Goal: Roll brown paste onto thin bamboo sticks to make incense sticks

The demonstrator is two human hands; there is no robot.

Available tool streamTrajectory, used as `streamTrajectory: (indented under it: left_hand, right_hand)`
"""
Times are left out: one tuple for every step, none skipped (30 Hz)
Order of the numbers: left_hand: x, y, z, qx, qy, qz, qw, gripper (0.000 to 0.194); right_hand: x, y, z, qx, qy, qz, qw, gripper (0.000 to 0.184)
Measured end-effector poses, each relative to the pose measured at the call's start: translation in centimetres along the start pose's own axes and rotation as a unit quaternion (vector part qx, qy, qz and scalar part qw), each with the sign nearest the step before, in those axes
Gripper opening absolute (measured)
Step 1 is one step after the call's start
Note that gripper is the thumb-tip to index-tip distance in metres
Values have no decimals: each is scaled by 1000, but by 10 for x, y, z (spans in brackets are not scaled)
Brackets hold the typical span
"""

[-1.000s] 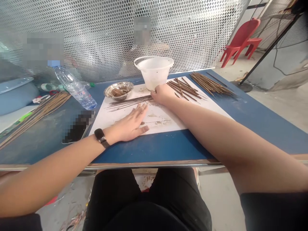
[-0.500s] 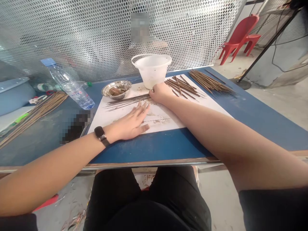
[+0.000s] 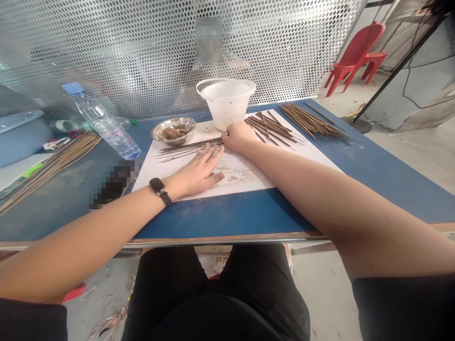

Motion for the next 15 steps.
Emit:
streamTrajectory:
  left_hand:
    - [0, 4, 7, 8, -4, 5, 1000, 112]
    - [1, 8, 13, 14, -8, 8, 1000, 112]
    - [2, 11, 18, 19, -9, 7, 1000, 112]
    - [2, 14, 22, 23, -9, 3, 1000, 112]
    - [2, 16, 25, 26, -8, -2, 1000, 113]
    - [3, 17, 26, 27, -7, -6, 1000, 113]
    - [3, 17, 25, 27, -7, -7, 1000, 114]
    - [3, 16, 23, 25, -7, -6, 1000, 114]
    - [3, 15, 19, 22, -7, -4, 1000, 114]
    - [3, 13, 15, 17, -6, -1, 1000, 113]
    - [3, 10, 11, 14, -3, -1, 1000, 113]
    - [2, 8, 6, 10, 0, -1, 1000, 112]
    - [2, 6, 3, 7, 4, -2, 1000, 112]
    - [2, 5, 0, 4, 5, -2, 1000, 111]
    - [1, 4, -1, 2, 6, -3, 1000, 110]
  right_hand:
    - [1, 0, -1, -1, -1, 1, 1000, 37]
    - [1, 0, -1, -2, -2, 3, 1000, 37]
    - [2, 0, -2, -3, -3, 5, 1000, 37]
    - [3, 0, -3, -4, -3, 5, 1000, 38]
    - [4, 1, -4, -5, -4, 6, 1000, 38]
    - [5, 1, -4, -4, -5, 6, 1000, 39]
    - [5, 2, -5, -4, -7, 6, 1000, 39]
    - [5, 2, -5, -3, -8, 6, 1000, 39]
    - [6, 2, -5, -1, -8, 7, 1000, 39]
    - [5, 2, -5, 0, -7, 8, 1000, 38]
    - [5, 2, -5, -1, -6, 9, 1000, 38]
    - [5, 2, -5, -1, -5, 9, 1000, 38]
    - [4, 2, -4, -1, -5, 8, 1000, 38]
    - [4, 2, -4, -1, -5, 8, 1000, 38]
    - [4, 2, -4, 0, -5, 8, 1000, 38]
Point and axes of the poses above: each hand's wrist, its own z-axis away from the middle knuckle, its own x-axis out of the palm, y = z × x, the point moved 4 cm from there along -z, towards the middle knuckle, and after that the axes turned 10 degrees about -z, right-handed, at the moved point
